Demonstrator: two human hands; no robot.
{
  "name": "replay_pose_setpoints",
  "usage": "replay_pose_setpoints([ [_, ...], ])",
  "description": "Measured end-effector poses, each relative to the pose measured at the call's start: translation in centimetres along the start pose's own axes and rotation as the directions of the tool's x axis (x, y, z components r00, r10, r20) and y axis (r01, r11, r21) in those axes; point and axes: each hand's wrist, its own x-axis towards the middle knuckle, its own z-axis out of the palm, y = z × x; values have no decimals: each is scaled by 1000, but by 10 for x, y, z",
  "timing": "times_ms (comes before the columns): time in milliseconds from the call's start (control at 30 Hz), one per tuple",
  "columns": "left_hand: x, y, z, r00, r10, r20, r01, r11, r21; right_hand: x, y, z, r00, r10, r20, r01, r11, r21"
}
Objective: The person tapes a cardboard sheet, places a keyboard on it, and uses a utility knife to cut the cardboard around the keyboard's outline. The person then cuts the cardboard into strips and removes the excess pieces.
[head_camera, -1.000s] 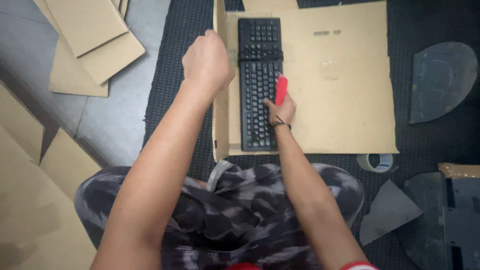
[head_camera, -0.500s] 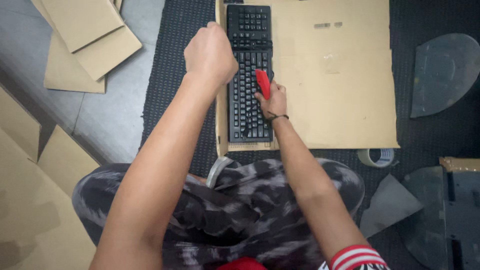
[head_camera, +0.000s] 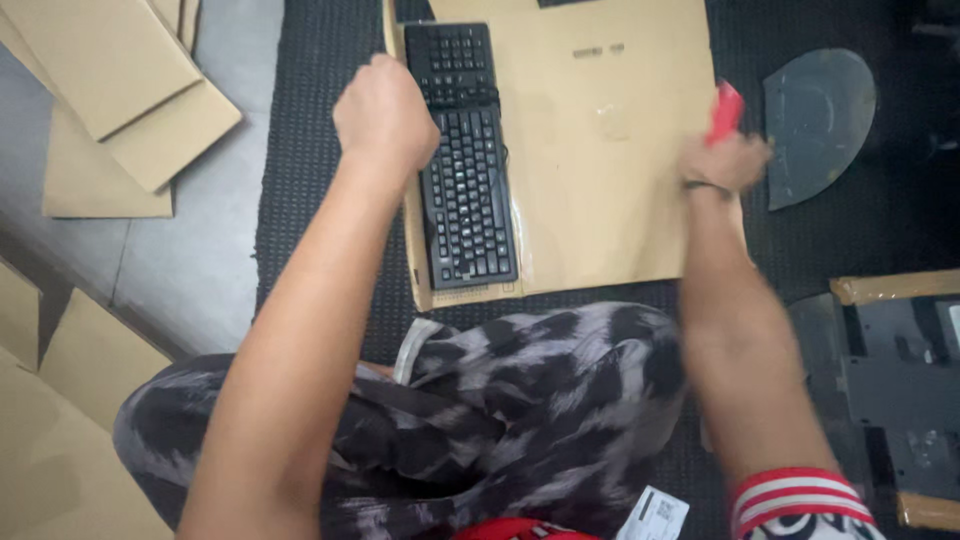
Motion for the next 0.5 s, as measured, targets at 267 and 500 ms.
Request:
replay_pose_setpoints([
  [267, -1, 1, 0, 1000, -6, -19, 6, 1000, -15, 39, 40, -28, 957, -39, 288, 66, 994, -82],
  [500, 0, -8, -17, 989, -109, 99, 118, 989, -92, 20, 55, -31, 849, 31, 527, 145, 947, -288],
])
